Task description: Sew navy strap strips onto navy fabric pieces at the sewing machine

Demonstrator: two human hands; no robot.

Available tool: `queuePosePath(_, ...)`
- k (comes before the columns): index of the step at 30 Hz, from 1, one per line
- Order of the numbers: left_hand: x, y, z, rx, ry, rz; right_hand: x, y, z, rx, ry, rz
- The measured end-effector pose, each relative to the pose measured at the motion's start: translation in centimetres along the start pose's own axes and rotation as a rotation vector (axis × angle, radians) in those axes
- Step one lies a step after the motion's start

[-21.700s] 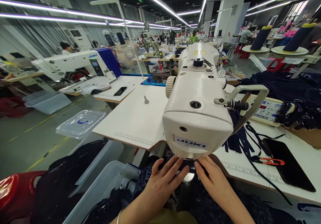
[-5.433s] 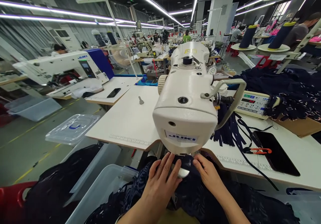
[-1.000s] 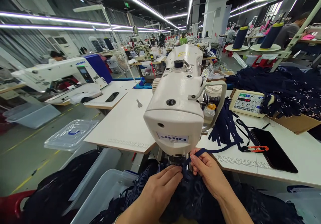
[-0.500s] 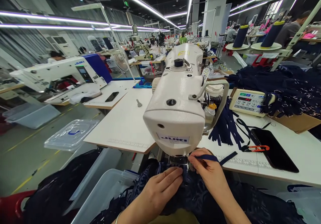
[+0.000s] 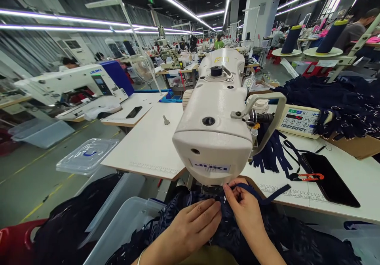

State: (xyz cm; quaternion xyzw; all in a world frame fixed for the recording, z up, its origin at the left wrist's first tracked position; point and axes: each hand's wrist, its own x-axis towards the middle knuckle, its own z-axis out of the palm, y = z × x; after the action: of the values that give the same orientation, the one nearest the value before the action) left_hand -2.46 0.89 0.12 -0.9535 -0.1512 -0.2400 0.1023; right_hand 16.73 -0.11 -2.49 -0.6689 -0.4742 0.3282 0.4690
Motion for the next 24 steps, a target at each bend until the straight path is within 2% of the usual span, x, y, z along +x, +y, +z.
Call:
queuePosePath(6, -0.1, -0.1, 0.3, -0.01, 0.053, -0.054, 0.1, 0.3, -0.3, 0.0, -0.041, 0.034)
queuePosePath(12, 0.0, -0.2, 0.2, 0.002, -0.026, -0.05, 0.7, 0.3, -0.6, 0.012, -0.102, 0.061)
queuePosePath(17, 0.3, -0.1, 0.1, -0.028, 0.016, -0.078, 0.8, 0.2, -0.7, 0.044, -0.119, 0.058)
queuePosePath(24, 1.0, -0.1, 0.0, -0.056, -0.01, -0.111, 0.9, 0.1, -1.2, -0.035, -0.147, 0.094)
